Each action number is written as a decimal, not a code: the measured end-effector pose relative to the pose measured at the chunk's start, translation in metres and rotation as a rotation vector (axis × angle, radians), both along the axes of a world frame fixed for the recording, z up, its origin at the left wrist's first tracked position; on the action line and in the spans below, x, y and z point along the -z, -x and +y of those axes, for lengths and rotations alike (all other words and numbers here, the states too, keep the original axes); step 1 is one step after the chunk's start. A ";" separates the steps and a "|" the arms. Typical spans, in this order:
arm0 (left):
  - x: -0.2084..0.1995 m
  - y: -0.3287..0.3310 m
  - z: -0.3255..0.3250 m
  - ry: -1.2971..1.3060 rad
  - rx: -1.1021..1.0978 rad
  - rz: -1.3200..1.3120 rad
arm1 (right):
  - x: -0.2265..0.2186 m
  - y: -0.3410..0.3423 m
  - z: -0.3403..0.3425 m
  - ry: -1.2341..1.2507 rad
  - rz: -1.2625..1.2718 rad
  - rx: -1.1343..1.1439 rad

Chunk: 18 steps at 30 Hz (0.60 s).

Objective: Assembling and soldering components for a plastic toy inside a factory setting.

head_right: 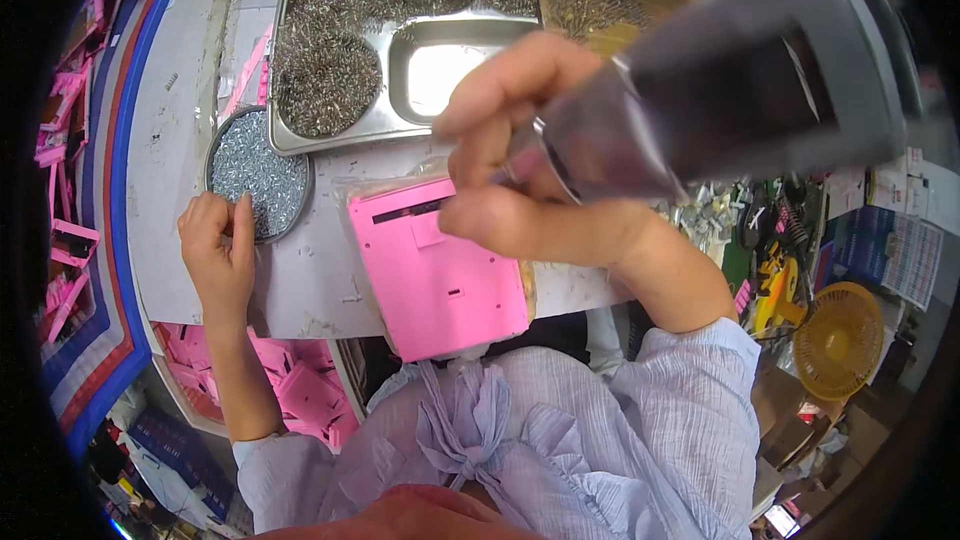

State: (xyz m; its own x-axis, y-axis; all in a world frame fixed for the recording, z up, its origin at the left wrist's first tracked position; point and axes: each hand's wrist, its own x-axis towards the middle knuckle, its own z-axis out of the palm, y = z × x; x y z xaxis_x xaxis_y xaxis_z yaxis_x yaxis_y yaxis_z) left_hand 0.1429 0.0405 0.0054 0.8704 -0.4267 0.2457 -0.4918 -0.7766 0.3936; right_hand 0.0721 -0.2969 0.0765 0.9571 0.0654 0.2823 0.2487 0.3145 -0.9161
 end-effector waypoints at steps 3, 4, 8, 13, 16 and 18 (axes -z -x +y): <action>-0.002 0.002 -0.003 0.031 0.031 -0.003 | 0.001 0.002 -0.002 -0.123 -0.033 -0.086; -0.004 0.004 -0.006 0.041 0.022 -0.011 | 0.003 0.001 -0.004 -0.120 -0.061 -0.118; -0.005 0.006 -0.008 0.070 0.039 -0.017 | 0.002 -0.001 -0.005 -0.020 -0.083 -0.151; -0.004 0.014 -0.005 0.113 0.006 0.049 | 0.004 -0.008 -0.010 0.039 -0.065 -0.252; -0.007 0.018 -0.003 0.142 0.028 0.086 | 0.005 -0.011 -0.011 0.085 -0.091 -0.282; -0.007 0.019 0.002 0.127 0.072 0.099 | 0.006 -0.011 -0.009 0.100 -0.104 -0.271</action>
State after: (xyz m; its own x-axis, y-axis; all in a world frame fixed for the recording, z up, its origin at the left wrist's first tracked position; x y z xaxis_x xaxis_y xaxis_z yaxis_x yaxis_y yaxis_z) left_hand 0.1237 0.0424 0.0127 0.8614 -0.4596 0.2162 -0.4982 -0.6818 0.5356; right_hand 0.0835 -0.3058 0.0701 0.8673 0.3469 0.3571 0.2621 0.2918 -0.9199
